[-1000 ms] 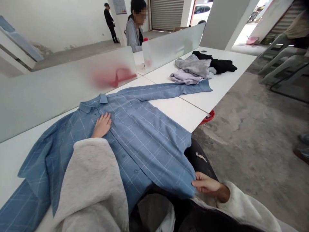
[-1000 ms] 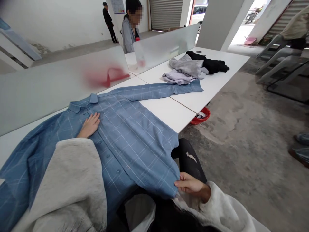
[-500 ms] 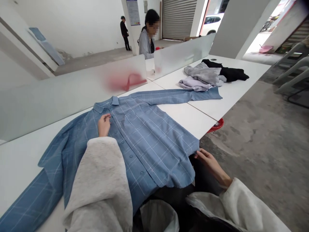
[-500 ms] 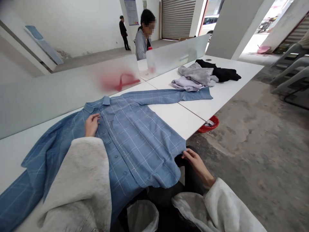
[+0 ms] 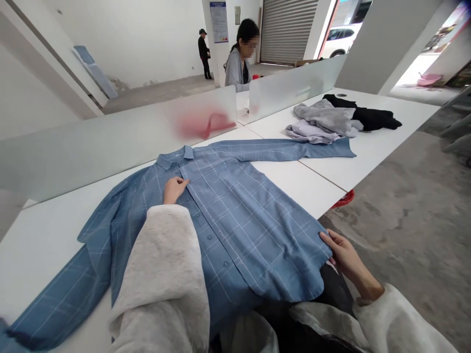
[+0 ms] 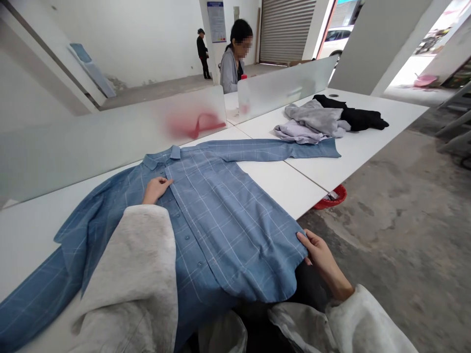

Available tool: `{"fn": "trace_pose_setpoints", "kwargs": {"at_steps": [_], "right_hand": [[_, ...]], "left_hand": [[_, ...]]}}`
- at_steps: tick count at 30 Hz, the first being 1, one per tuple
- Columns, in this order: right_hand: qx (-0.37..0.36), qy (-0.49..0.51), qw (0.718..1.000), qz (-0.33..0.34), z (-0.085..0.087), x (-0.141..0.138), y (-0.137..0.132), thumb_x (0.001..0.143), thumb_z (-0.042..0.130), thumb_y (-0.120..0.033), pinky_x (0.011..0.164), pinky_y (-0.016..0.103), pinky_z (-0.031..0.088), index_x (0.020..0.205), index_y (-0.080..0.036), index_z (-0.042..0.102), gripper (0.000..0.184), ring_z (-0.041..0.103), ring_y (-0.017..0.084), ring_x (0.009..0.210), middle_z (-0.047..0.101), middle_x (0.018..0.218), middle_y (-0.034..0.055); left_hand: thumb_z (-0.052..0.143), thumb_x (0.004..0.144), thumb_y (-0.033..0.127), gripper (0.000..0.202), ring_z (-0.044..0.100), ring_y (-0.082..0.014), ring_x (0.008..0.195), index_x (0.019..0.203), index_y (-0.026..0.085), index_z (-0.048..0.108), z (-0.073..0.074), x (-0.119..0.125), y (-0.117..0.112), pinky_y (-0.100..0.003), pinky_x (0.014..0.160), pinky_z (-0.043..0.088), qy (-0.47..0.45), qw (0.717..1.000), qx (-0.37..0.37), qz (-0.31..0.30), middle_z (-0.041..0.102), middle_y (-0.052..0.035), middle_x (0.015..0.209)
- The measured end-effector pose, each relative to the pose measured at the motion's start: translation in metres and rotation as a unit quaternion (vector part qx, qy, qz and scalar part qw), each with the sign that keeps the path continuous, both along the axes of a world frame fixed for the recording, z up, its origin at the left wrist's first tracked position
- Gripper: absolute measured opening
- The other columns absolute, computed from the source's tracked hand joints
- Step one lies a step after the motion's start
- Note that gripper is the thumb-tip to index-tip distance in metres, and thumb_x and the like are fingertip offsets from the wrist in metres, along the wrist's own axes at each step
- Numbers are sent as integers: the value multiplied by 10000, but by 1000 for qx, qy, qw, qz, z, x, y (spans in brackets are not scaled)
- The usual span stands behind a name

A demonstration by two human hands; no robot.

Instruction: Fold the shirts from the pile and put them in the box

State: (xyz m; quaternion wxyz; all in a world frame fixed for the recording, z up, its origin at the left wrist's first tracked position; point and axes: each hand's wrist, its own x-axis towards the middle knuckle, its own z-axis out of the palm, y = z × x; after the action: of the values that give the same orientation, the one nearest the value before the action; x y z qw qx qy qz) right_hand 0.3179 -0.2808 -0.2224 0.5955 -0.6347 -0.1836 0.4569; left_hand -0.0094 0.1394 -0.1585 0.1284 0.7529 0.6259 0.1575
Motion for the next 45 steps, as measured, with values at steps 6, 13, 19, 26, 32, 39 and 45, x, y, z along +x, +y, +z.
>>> {"fn": "trace_pose_setpoints", "kwargs": {"at_steps": [6,13,19,26,32,39,45], "right_hand": [[-16,19,999,-26,-3,2,0,614,780,-556,299,147,177,665,-168,543,457,241,11,290,351,370,-106],[9,63,998,13,-15,-12,-2,625,791,-469,543,277,504,893,-218,668,388,622,174,619,661,685,7],[5,7,998,-58,-25,-5,-1,579,798,-472,478,249,463,926,-185,635,479,615,166,607,673,760,25],[15,-393,903,-171,11,-3,-1,805,570,-476,818,367,493,1005,-195,588,345,614,209,906,642,1000,69],[215,-620,745,119,84,-81,33,904,444,-172,895,389,476,1044,-214,625,232,585,214,1079,647,1131,96],[288,-675,586,345,64,-162,88,949,451,-283,1056,516,367,1321,-245,522,380,395,265,1330,478,1418,73],[235,-678,589,371,36,-163,96,937,474,-336,1078,579,299,1381,-241,474,454,311,317,1376,393,1471,115]], "left_hand": [[560,802,392,218,641,-245,914,793,182,620,-2,-3,2,-322,830,471,0,1000,7,-14,691,-92,906],[459,867,367,539,360,-293,1342,1356,141,424,-3,6,-10,-449,1105,268,28,988,129,-77,443,-162,1418],[242,928,512,681,97,-328,1442,1478,110,258,-4,17,-19,-541,1144,106,146,971,-40,-183,154,-129,1567],[400,890,504,657,218,-303,1417,1426,124,373,43,-10,-16,-446,1128,239,146,965,-81,-201,265,-144,1526],[370,922,476,522,358,-253,1359,1365,210,443,137,-50,-78,-434,1119,267,4,973,180,-147,419,-74,1467],[445,877,471,403,623,-196,900,1196,277,596,211,-97,-161,-338,870,469,34,978,199,-51,635,21,1205],[482,843,342,261,629,-175,772,1008,208,632,192,-223,-157,-273,756,464,94,977,32,191,701,8,785]]}}
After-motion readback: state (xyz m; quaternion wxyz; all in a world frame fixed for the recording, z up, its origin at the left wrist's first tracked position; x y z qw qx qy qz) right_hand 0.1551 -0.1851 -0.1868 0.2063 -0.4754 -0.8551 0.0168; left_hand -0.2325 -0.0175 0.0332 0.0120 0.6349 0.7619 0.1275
